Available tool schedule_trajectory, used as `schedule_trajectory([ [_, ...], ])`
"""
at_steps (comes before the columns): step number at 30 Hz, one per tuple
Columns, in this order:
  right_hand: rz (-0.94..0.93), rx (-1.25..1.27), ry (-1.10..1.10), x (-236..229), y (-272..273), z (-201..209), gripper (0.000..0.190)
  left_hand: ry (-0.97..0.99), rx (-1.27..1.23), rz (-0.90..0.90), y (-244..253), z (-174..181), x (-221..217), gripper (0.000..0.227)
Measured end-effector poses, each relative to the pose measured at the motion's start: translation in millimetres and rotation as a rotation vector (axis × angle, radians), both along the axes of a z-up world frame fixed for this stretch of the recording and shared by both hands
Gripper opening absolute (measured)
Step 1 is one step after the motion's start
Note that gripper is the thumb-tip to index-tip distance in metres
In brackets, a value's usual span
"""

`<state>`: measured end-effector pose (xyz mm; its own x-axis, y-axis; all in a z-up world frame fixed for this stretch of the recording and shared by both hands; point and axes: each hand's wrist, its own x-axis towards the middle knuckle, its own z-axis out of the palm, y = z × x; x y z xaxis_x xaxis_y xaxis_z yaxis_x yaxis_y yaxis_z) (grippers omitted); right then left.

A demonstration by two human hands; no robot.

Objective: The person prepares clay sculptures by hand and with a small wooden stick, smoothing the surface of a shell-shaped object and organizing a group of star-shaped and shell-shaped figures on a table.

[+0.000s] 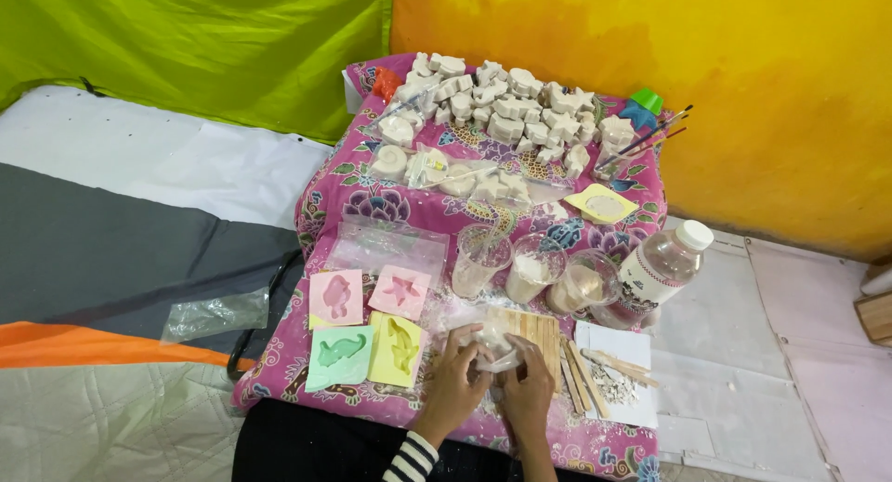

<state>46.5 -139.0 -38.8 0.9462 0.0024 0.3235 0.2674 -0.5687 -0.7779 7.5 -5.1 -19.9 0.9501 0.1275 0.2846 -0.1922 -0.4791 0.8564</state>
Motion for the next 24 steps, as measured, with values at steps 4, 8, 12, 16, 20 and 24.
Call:
schedule_trajectory([
  [4,-0.071,0.13,0.068,-4,-1,7,0.039,-0.069,-0.151,-0.028,3,5,2,0.083],
  [8,-0.007,0.277,-0.042,-1,-5,-3,0.048,0.319,-0.544,-0.005,11,1,9,0.115],
  [12,0.057,0.366,0.005,-2,-4,-9,0.046,0.415,-0.686,-0.095,14,-23,17,0.076],
  [16,0.057,0.296,-0.007,-4,-2,-3,0.039,0.386,-0.65,-0.026,16,-14,12,0.076],
  [20,0.023,0.507,0.21,-10,1,13,0.041,0.384,-0.627,-0.027,15,-14,11,0.074],
  [24,0.007,0.476,0.158,-11,-1,9,0.03,0.375,-0.664,-0.01,15,-29,16,0.077],
])
